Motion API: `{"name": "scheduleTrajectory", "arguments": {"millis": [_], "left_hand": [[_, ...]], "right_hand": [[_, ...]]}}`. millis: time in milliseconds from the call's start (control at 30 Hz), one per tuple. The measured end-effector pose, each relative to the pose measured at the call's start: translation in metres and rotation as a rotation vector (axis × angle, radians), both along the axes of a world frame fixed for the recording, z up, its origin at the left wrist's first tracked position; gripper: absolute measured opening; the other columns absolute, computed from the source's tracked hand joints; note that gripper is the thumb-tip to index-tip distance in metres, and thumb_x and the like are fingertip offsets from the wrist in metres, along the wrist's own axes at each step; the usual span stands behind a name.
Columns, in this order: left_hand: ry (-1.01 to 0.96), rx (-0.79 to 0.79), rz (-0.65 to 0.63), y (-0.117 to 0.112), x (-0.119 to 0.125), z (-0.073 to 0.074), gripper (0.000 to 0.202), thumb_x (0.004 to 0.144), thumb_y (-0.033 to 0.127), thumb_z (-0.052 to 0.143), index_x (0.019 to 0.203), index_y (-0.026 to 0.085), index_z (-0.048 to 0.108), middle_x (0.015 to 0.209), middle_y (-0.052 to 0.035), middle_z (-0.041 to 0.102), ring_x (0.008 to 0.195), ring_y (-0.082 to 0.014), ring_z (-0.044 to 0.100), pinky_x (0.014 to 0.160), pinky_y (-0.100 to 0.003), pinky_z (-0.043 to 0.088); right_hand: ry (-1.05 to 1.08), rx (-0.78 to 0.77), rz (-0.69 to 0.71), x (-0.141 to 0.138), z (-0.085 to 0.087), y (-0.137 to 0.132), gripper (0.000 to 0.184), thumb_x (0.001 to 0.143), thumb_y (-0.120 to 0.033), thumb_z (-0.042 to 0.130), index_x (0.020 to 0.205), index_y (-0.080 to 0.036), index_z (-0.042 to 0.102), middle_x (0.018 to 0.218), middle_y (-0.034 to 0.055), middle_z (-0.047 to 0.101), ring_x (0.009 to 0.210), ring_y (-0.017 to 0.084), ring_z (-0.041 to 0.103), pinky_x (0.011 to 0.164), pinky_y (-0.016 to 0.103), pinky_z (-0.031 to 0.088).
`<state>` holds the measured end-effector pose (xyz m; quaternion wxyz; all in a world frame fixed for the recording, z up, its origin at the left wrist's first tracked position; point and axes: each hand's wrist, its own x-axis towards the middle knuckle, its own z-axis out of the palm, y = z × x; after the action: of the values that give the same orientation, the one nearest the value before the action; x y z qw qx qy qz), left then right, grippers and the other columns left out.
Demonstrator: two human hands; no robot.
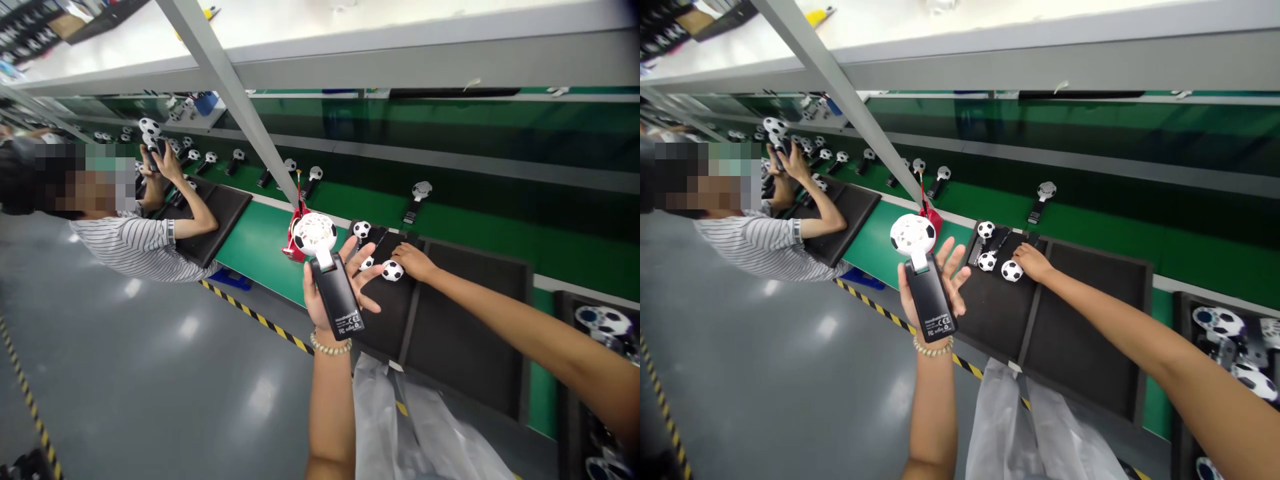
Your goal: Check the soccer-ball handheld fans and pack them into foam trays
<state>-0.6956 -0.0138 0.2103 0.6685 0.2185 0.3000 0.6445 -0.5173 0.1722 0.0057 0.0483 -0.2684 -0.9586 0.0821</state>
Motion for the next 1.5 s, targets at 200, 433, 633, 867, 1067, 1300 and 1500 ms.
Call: {"name": "scheduleTrajectory", "arguments": {"millis": [200, 433, 633, 867, 1067, 1300, 1500], "left_hand": [[0.081, -0.001, 0.085, -0.002, -0.001, -0.003, 0.064, 0.076, 0.070, 0.041, 0.118, 0.023, 0.052, 0.115, -0.0119, 0.057, 0.069, -0.0164, 0.061, 0.046, -0.029, 0.054], [0.332, -0.047, 0.478, 0.003, 0.020, 0.004, 0.041, 0.071, 0.037, 0.070, 0.105, 0.023, 0.050, 0.101, -0.0044, 0.062, 0.078, -0.0170, 0.065, 0.066, -0.031, 0.057], [0.624, -0.105, 0.631, -0.002, 0.007, 0.013, 0.043, 0.064, 0.037, 0.076, 0.093, 0.019, 0.050, 0.086, -0.0027, 0.066, 0.075, -0.0147, 0.065, 0.068, -0.028, 0.055], [0.703, -0.031, 0.631, -0.017, -0.009, 0.026, 0.034, 0.076, 0.052, 0.060, 0.078, 0.021, 0.047, 0.064, 0.0018, 0.060, 0.054, -0.0098, 0.058, 0.051, -0.022, 0.048], [0.658, 0.009, 0.651, -0.025, -0.004, 0.036, 0.034, 0.080, 0.056, 0.052, 0.082, 0.022, 0.051, 0.067, 0.0011, 0.061, 0.059, -0.0111, 0.059, 0.053, -0.024, 0.050], [0.607, 0.011, 0.577, -0.029, 0.008, 0.039, 0.034, 0.077, 0.056, 0.056, 0.083, 0.022, 0.055, 0.074, -0.0010, 0.063, 0.068, -0.0137, 0.062, 0.059, -0.025, 0.051], [0.620, 0.073, 0.593, -0.040, 0.054, 0.054, 0.032, 0.078, 0.052, 0.056, 0.084, 0.021, 0.056, 0.075, -0.0012, 0.065, 0.070, -0.0132, 0.063, 0.061, -0.024, 0.052]], "right_hand": [[0.004, -0.208, -0.268, -0.008, 0.002, 0.015, 0.025, 0.081, -0.012, 0.050, 0.101, -0.015, 0.066, 0.110, 0.0114, 0.064, 0.110, 0.023, 0.052, 0.101, 0.036, 0.032], [-0.066, -0.431, -0.869, -0.016, 0.003, 0.021, 0.044, 0.083, -0.043, 0.050, 0.092, -0.003, 0.067, 0.092, 0.0211, 0.067, 0.084, 0.029, 0.065, 0.069, 0.031, 0.048], [-0.012, -0.456, -0.967, -0.046, -0.017, 0.031, 0.054, 0.081, -0.051, 0.054, 0.105, -0.003, 0.063, 0.101, 0.0229, 0.065, 0.096, 0.029, 0.062, 0.077, 0.031, 0.049], [0.024, -0.558, -0.974, -0.062, -0.023, 0.031, 0.051, 0.084, -0.052, 0.051, 0.095, -0.004, 0.065, 0.078, 0.0179, 0.068, 0.075, 0.024, 0.066, 0.074, 0.030, 0.050], [0.038, -0.602, -0.900, -0.053, -0.011, 0.020, 0.044, 0.088, -0.045, 0.046, 0.086, -0.005, 0.065, 0.070, 0.0154, 0.068, 0.070, 0.023, 0.066, 0.069, 0.028, 0.050], [0.169, -0.492, -0.743, -0.042, 0.032, -0.029, 0.046, 0.082, -0.025, 0.053, 0.121, -0.002, 0.050, 0.119, 0.0219, 0.057, 0.107, 0.028, 0.056, 0.088, 0.030, 0.044], [0.598, -0.286, -0.249, 0.025, 0.183, -0.138, 0.037, 0.079, -0.013, 0.037, 0.099, -0.023, 0.066, 0.097, 0.0036, 0.068, 0.093, 0.018, 0.062, 0.085, 0.030, 0.047]]}}
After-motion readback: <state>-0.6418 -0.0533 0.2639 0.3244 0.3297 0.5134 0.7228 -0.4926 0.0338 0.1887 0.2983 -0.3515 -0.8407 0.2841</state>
